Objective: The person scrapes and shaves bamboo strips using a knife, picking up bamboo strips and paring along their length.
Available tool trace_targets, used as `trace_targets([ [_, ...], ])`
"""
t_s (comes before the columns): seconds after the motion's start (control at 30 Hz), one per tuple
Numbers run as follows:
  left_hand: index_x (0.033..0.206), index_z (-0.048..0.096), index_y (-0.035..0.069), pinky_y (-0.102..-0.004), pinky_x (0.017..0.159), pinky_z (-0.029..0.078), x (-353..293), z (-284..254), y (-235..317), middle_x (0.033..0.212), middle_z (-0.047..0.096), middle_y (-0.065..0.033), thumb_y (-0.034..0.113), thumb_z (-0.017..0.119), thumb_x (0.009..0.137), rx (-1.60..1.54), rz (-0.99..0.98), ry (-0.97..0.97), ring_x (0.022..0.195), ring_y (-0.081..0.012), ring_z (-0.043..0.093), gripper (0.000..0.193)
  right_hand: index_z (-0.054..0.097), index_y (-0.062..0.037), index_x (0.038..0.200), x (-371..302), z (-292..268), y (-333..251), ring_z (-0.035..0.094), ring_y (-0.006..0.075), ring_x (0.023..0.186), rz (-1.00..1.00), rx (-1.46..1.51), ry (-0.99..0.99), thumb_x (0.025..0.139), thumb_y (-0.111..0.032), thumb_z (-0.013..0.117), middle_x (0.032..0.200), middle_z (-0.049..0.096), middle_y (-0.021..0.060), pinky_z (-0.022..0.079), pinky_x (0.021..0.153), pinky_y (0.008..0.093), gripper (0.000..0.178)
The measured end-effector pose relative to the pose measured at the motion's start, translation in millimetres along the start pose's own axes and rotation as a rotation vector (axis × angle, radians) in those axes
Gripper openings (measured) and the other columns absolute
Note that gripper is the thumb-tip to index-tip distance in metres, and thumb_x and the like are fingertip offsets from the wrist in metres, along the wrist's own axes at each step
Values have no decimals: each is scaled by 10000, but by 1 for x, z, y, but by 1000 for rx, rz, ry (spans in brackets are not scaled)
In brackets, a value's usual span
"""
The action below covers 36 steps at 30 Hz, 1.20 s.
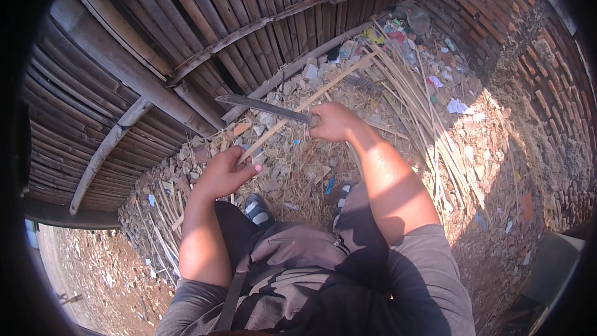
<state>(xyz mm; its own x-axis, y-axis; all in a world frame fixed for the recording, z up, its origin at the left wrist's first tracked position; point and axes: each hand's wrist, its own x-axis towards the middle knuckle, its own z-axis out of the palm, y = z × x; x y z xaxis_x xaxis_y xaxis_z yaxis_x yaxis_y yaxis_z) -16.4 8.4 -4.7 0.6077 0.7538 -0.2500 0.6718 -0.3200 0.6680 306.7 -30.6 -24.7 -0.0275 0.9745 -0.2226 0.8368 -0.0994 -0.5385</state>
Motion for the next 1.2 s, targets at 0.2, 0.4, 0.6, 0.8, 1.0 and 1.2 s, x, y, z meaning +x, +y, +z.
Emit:
trace_targets([
  [0.2,975,675,-2,-461,700,528,0,1,1,766,676,-178,514,795,838,43,15,22,742,-372,690,547,735,-95,1153,0,2,4,700,390,997,-9,-2,3,781,-392,832,1022,732,212,542,880,459,485],
  [0.4,988,672,-1,-471,715,533,-2,0,5,765,680,-187,523,787,840,73,29,31,759,-387,699,556,740,-107,1151,1,0,1,701,375,983,47,20,-30,778,-375,836,1013,737,191,542,859,448,470],
  [0.6,992,672,-5,-476,718,532,-2,1,4,758,677,-189,529,782,848,73,32,33,760,-395,699,564,744,-121,1152,1,2,3,701,377,994,20,19,1,775,-358,836,1023,738,192,542,868,446,455],
  [0.8,1086,689,-14,-448,753,533,-2,-3,9,838,698,-206,498,782,870,103,-19,-33,812,-354,705,563,740,-123,1164,1,2,3,698,390,1019,26,10,-10,774,-354,834,1056,736,205,542,890,451,462],
  [1.0,1077,688,-16,-441,735,529,-1,-2,6,817,688,-195,497,778,876,101,-12,-33,790,-334,697,559,732,-110,1177,2,3,6,696,397,1036,7,-20,-6,774,-361,833,1072,733,214,542,897,455,485],
  [1.2,1109,691,-13,-440,734,529,-1,-1,4,818,690,-190,507,779,872,103,-14,-39,788,-330,697,579,732,-127,1212,1,2,2,694,382,1068,16,-14,-37,788,-363,826,1103,733,214,538,922,446,495],
])
